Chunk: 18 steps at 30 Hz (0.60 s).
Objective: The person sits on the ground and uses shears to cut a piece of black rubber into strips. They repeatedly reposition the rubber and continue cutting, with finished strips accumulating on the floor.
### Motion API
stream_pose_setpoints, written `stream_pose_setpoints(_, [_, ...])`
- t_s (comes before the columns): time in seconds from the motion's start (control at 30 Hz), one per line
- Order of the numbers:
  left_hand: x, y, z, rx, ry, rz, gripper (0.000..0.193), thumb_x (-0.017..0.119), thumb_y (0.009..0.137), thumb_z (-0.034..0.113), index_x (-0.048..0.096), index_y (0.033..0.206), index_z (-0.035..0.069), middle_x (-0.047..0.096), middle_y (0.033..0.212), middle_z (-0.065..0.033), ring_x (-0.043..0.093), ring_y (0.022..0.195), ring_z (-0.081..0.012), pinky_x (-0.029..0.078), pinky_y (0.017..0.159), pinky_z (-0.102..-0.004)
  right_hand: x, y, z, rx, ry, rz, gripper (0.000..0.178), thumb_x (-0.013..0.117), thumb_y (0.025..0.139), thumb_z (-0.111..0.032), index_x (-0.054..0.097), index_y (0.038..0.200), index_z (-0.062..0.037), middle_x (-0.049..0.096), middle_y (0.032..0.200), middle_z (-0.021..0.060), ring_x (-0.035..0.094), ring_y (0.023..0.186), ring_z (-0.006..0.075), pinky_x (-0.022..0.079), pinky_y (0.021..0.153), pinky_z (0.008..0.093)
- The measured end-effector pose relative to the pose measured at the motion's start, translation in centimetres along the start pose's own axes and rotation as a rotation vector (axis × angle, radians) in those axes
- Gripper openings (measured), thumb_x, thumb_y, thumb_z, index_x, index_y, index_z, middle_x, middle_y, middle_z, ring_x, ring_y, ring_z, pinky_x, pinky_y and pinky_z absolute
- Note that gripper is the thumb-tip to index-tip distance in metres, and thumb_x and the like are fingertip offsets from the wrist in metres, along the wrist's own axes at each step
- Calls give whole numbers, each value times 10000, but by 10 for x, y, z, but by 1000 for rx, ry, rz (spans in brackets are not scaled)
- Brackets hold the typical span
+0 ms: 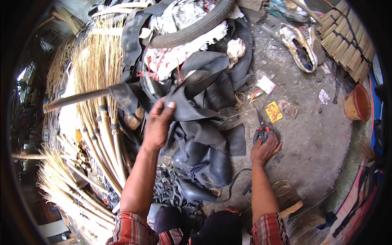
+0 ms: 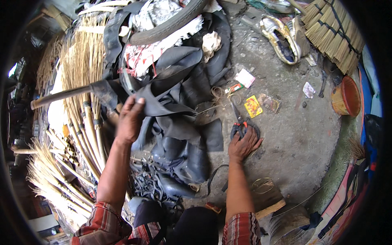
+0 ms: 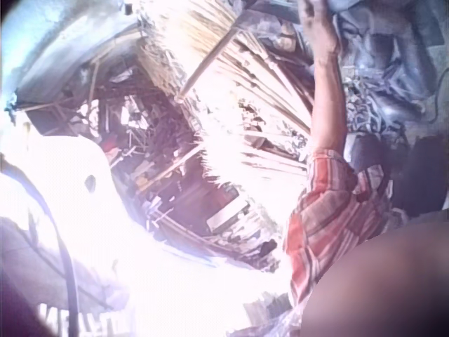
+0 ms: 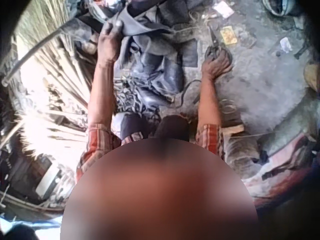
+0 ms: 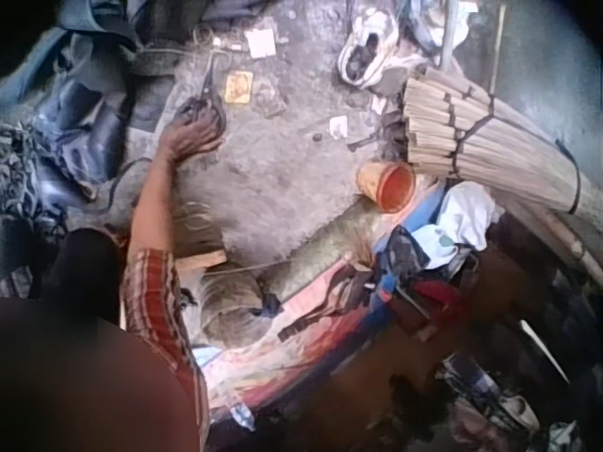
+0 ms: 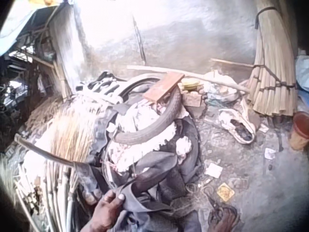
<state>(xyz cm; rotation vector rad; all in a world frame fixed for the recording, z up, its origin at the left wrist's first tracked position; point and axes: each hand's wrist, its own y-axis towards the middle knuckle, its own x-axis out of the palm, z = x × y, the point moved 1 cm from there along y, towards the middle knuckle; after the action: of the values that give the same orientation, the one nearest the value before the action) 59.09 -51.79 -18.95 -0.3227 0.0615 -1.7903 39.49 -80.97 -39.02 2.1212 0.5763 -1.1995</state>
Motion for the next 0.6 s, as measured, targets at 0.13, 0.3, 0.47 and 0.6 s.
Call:
stream_pose_setpoints(0.13, [-71, -53, 17, 53, -275, 191, 295, 597, 1064, 222, 609, 1319, 75, 686, 1238, -52, 647, 1127, -158, 498, 1020, -336, 3, -1, 1, 18, -38, -7, 610, 648, 887, -328, 517, 1406, -35, 578, 1406, 139, 491, 1380, 317, 147, 1246, 589])
stream_pose_setpoints(0.3, [-147, -139, -4, -125, 242, 318, 234, 581, 1083, 259, 664, 1147, 50, 677, 1041, -15, 609, 931, -90, 510, 828, -268, 5, -2, 2, 9, -32, 17, 601, 677, 885, -263, 500, 1414, -42, 582, 1399, 129, 485, 1386, 303, 134, 1254, 574])
stream_pose_setpoints(0.47, [-184, -174, -33, -368, 820, 538, 289, 643, 1033, 227, 679, 1235, 24, 686, 1097, -64, 619, 1017, -154, 496, 894, -300, 6, -1, 2, -1, -8, 27, 620, 652, 882, -310, 509, 1417, -31, 576, 1401, 145, 490, 1380, 312, 133, 1254, 589])
stream_pose_setpoints(0.6, [-145, -121, -12, 115, 1338, 508, 317, 657, 992, 187, 674, 1272, 41, 647, 1233, -194, 650, 1121, -321, 511, 989, -391, 6, -1, 3, 5, -26, 0, 604, 627, 905, -335, 512, 1412, -28, 578, 1391, 157, 497, 1371, 324, 149, 1246, 598])
